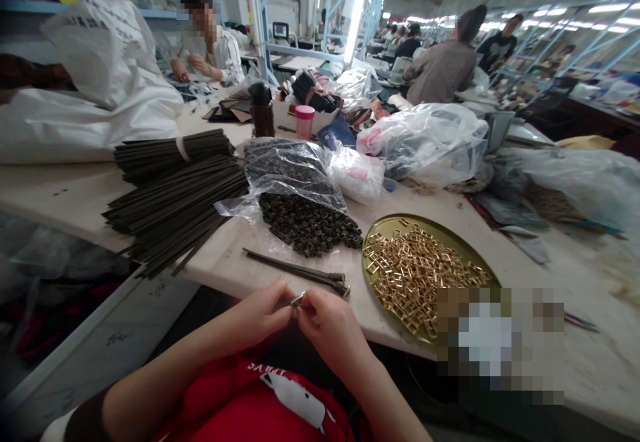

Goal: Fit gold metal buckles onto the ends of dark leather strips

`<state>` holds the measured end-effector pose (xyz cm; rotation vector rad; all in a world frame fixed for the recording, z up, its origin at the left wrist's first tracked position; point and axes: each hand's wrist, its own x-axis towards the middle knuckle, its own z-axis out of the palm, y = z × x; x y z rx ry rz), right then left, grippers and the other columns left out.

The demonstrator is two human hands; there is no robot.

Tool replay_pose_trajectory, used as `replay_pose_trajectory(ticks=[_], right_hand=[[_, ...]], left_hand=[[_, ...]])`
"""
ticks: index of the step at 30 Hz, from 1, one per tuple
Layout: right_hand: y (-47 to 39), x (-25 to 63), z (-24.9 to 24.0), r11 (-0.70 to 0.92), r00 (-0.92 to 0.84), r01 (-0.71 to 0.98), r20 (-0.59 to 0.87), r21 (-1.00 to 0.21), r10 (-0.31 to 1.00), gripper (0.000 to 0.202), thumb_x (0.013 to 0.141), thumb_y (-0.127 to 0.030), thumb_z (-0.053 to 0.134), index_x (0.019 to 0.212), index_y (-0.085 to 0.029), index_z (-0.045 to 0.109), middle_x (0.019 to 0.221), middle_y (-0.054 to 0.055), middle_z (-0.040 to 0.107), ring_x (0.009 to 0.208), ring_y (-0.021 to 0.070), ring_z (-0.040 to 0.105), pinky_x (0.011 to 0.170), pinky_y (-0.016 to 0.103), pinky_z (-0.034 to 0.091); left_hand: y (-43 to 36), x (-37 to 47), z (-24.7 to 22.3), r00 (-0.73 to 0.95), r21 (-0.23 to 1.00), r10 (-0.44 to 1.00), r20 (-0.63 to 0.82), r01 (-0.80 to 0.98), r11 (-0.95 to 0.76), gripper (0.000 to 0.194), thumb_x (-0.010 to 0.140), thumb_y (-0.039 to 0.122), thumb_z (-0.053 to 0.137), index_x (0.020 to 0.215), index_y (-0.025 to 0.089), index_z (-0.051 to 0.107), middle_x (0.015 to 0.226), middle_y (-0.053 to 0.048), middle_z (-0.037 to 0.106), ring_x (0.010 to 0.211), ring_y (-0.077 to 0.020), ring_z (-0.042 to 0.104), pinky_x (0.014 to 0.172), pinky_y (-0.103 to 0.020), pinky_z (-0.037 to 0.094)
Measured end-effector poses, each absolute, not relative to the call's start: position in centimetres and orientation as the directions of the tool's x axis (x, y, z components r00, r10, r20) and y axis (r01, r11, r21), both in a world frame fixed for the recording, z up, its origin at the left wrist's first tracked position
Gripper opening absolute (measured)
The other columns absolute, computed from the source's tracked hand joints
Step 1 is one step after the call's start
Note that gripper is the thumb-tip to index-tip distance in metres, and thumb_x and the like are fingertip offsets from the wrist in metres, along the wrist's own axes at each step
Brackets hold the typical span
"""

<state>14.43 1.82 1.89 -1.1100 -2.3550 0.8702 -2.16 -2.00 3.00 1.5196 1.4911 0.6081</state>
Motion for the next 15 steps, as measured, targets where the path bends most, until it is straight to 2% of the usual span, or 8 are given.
replay_pose_trajectory(ticks=[6, 9, 12, 15], right_hand=[[1.8, 14.3, 2.2, 0.394, -0.556, 0.526, 0.045, -0.754, 0.83, 0.002, 0.079, -0.02, 0.05, 0.081, -0.02, 0.051, 0.066, -0.002, 0.056, 0.058, 0.013, 0.052, 0.052, 0.023, 0.039], [1.9, 14.5, 2.3, 0.335, -0.537, 0.485, 0.027, -0.807, 0.843, 0.012, 0.08, -0.022, 0.051, 0.091, -0.021, 0.047, 0.063, -0.004, 0.052, 0.056, 0.0121, 0.051, 0.048, 0.021, 0.038], [2.1, 14.8, 2.1, 0.349, -0.516, 0.448, 0.081, -0.823, 0.853, 0.009, 0.077, -0.021, 0.054, 0.081, -0.021, 0.046, 0.062, -0.005, 0.05, 0.055, 0.0109, 0.049, 0.048, 0.02, 0.038], [2.1, 14.9, 2.0, 0.423, -0.49, 0.441, 0.183, -0.791, 0.852, 0.008, 0.077, -0.019, 0.055, 0.075, -0.021, 0.047, 0.063, -0.004, 0.054, 0.057, 0.0113, 0.052, 0.053, 0.021, 0.042]], left_hand=[[-1.9, -2.1, 3.1, 0.168, 0.85, 0.961, -0.219, 0.517, 0.103, 0.015, 0.076, 0.018, 0.041, 0.082, 0.018, 0.055, 0.078, -0.001, 0.062, 0.076, -0.0184, 0.056, 0.066, -0.028, 0.04], [-2.0, -2.1, 3.4, 0.171, 0.852, 0.96, -0.221, 0.512, 0.105, 0.013, 0.08, 0.022, 0.04, 0.077, 0.018, 0.053, 0.071, 0.001, 0.058, 0.07, -0.0165, 0.053, 0.061, -0.026, 0.037], [-2.2, -2.1, 3.8, 0.184, 0.863, 0.956, -0.23, 0.492, 0.113, 0.016, 0.083, 0.029, 0.042, 0.075, 0.018, 0.051, 0.067, 0.003, 0.053, 0.065, -0.0142, 0.049, 0.057, -0.024, 0.035], [-2.3, -2.0, 4.2, 0.167, 0.866, 0.962, -0.218, 0.488, 0.111, 0.018, 0.083, 0.032, 0.044, 0.074, 0.018, 0.05, 0.065, 0.004, 0.051, 0.063, -0.0131, 0.047, 0.057, -0.024, 0.033]])
